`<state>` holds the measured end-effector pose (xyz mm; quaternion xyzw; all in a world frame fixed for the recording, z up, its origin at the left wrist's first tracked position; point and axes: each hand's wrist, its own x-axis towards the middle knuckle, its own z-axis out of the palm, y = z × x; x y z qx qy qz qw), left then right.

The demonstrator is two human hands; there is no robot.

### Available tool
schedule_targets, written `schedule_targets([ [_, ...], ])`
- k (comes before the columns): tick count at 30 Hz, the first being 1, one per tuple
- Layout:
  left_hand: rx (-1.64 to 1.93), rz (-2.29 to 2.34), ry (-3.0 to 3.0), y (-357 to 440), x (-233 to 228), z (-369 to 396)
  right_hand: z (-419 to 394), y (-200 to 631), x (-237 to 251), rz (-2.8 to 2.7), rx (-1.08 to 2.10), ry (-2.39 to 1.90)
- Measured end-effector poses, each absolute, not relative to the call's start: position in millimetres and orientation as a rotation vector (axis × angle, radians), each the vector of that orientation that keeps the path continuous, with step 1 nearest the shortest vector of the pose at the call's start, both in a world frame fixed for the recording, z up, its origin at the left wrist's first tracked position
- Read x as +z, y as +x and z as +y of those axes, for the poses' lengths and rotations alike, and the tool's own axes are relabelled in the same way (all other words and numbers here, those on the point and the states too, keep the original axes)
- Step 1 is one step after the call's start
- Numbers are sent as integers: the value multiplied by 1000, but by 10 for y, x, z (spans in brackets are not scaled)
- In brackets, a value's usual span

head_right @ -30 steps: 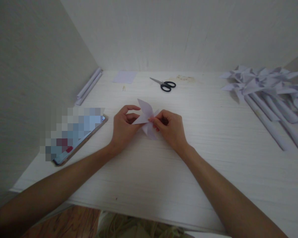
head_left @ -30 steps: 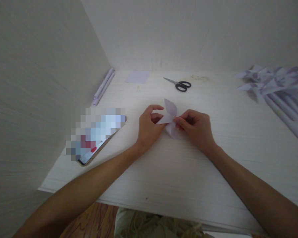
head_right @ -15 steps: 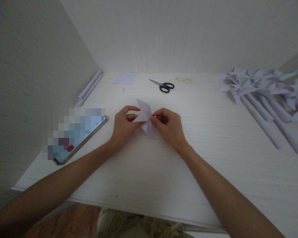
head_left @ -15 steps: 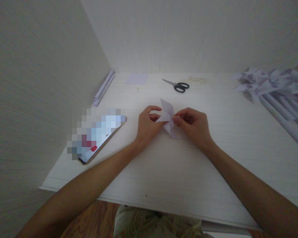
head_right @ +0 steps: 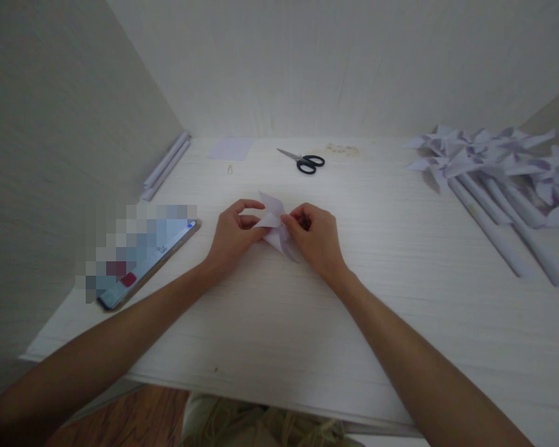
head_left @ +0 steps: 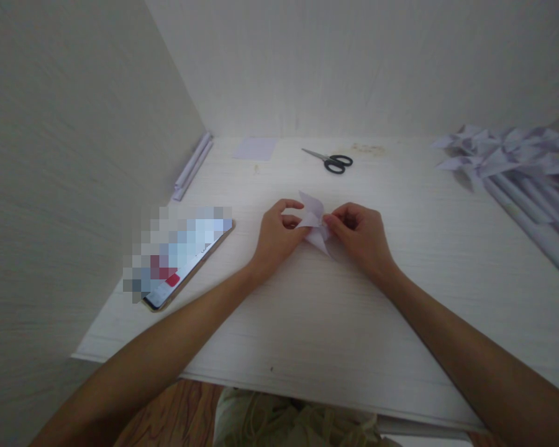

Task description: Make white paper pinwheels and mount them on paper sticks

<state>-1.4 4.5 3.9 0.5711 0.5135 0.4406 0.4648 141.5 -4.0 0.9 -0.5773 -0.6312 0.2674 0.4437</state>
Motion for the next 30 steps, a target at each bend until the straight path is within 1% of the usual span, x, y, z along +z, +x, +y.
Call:
schedule_targets([
  [9, 1061, 1275, 1387, -10, 57, 45, -46, 1416, 13, -1576, 638, -1416],
  [18, 1045, 1147, 1337, -29, 18, 70, -29, 1425, -8, -1582, 555, -1451],
  [30, 988, 1216, 1379, -31, 76, 55, -25, 1426, -18, -1558, 542, -1456],
])
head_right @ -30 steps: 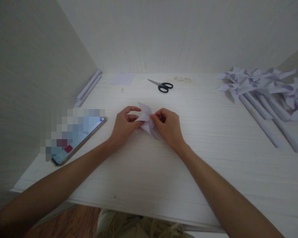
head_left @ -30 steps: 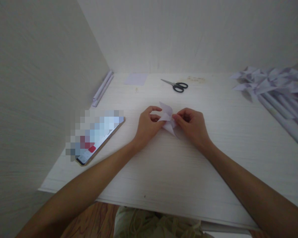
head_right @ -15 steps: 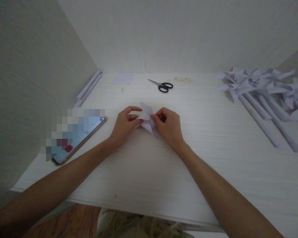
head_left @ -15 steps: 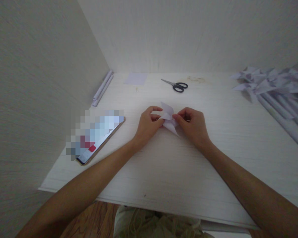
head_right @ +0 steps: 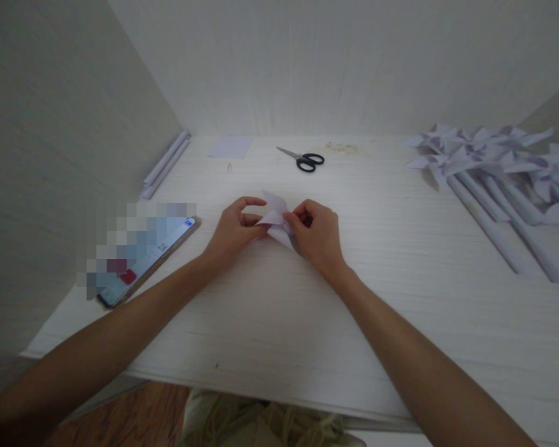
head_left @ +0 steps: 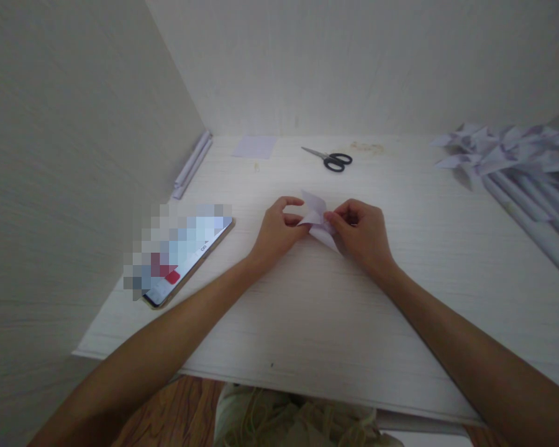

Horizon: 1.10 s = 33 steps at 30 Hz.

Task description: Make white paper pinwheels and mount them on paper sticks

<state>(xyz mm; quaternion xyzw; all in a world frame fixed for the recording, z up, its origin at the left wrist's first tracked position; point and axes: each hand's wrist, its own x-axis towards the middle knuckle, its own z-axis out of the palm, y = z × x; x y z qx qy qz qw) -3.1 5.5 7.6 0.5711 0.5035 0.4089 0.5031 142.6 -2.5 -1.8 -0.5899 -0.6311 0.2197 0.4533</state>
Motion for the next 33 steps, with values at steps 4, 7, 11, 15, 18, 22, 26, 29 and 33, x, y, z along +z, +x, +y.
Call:
schedule_targets([
  [4, 1015, 1229, 1367, -27, 69, 58, -31, 1424, -15, -1551, 575, -1437],
  [7, 1031, 1238, 1355, -24, 59, 67, -39, 1424, -2, -1552, 590, -1428],
  [11, 1034, 1229, 1366, -23, 60, 69, -39, 1424, -4, -1560, 584, -1426],
  [15, 1029, 1236, 1356, -17, 70, 64, -35, 1422, -17, -1551, 595, -1431],
  [18, 1029, 1259, 1368, -15, 69, 64, -39, 1422, -14, -1560, 626, -1412],
  [22, 1031, 1275, 1362, -14, 80, 64, -48, 1424, -2, -1580, 654, -1377],
  [26, 1022, 1279, 1358, -7, 109, 56, -46, 1426, -8, -1597, 602, -1411],
  [29, 1015, 1270, 1356, -8, 113, 53, -48, 1423, -17, -1601, 592, -1405],
  [33, 1026, 1264, 1359, -15, 95, 57, -68, 1411, -13, -1597, 649, -1331],
])
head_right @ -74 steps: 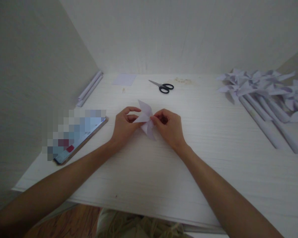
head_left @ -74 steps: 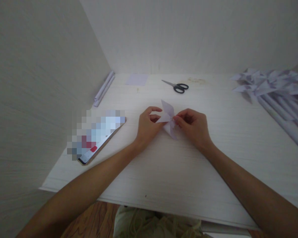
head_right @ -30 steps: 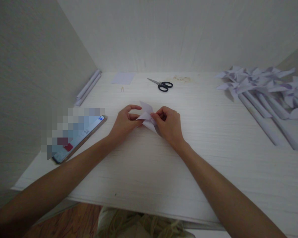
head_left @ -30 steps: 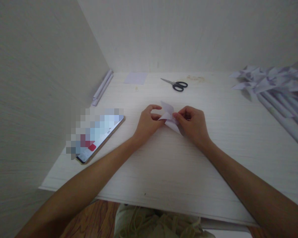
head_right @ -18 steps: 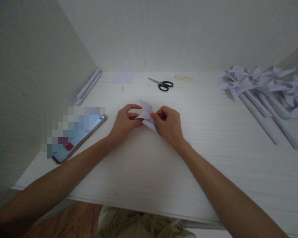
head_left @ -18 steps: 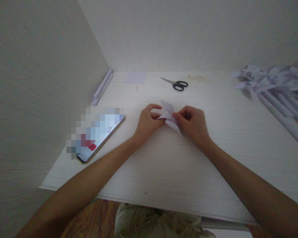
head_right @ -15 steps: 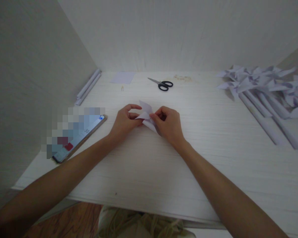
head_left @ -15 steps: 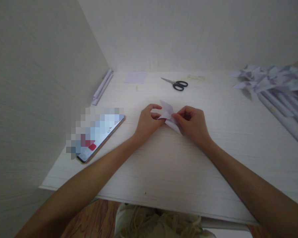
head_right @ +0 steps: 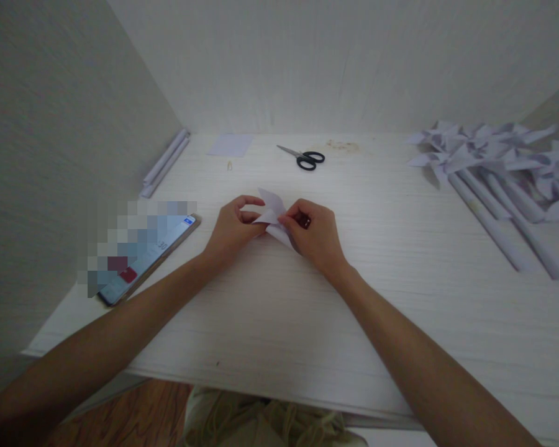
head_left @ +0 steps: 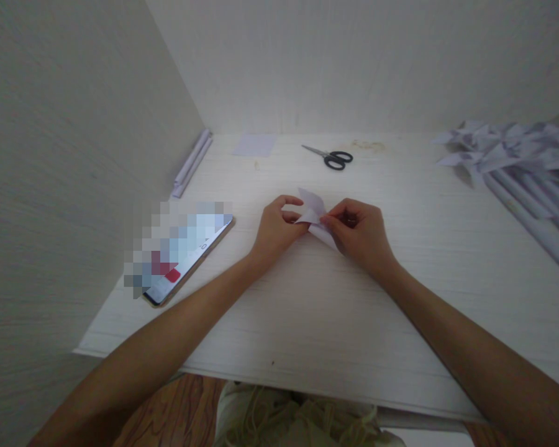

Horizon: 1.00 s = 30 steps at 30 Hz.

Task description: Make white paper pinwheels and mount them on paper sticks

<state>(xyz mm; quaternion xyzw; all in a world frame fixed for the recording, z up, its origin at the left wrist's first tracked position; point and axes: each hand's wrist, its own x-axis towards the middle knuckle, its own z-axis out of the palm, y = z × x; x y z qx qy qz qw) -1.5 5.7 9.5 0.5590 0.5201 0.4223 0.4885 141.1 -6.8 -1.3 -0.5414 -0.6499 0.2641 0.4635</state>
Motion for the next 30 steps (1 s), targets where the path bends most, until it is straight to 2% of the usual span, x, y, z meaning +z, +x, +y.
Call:
schedule_targets([
  [8, 1052, 1272, 1360, -25, 47, 82, -76, 1412, -41, -1586, 658, -1288],
  [30, 1072, 1217, 1546, -11, 0, 65, -128, 1366, 39, -1761, 290, -1377],
])
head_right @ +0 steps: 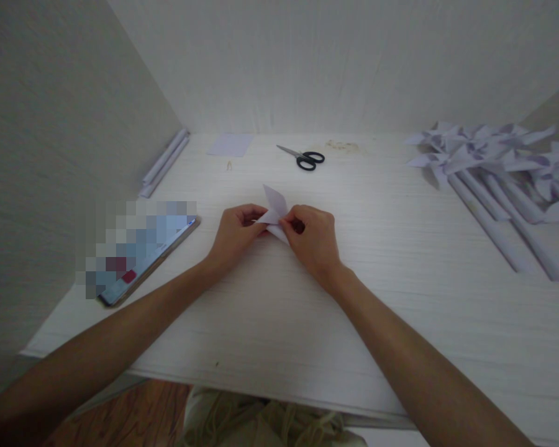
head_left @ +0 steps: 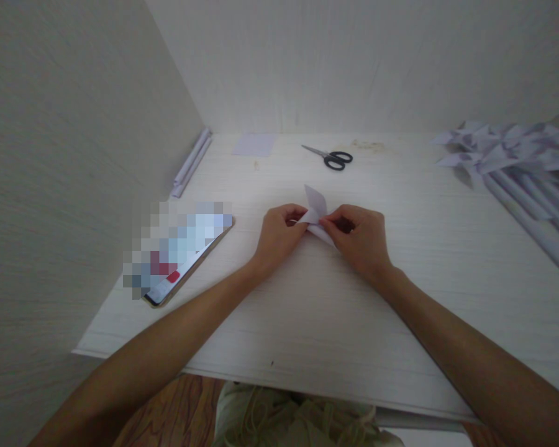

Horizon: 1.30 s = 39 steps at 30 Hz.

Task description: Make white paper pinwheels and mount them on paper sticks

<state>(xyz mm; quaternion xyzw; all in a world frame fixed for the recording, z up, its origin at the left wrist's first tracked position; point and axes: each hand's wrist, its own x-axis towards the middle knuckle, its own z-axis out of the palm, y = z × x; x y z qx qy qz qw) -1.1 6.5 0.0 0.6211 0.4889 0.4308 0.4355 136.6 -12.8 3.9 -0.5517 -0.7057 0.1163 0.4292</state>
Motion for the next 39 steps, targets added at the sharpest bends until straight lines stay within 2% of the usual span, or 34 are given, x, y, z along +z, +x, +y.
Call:
schedule_targets([
  [12, 1188, 1098, 1196, 57, 11, 24, -140, 1368, 19, -1857, 111, -1289],
  [19, 1200, 1045, 1191, 64, 26, 3, -168, 1361, 31, -1866, 86, -1249],
  [26, 1328, 988, 1467, 41, 13, -25, -146, 1382, -4, -1682, 301, -1333],
  [31, 1286, 1036, 1808, 24, 25, -84, -123, 1384, -17, -1582, 440, -1417],
  [39, 1243, 933, 2272, -23, 29, -107, -159, 1351, 55, -1492, 494, -1388],
])
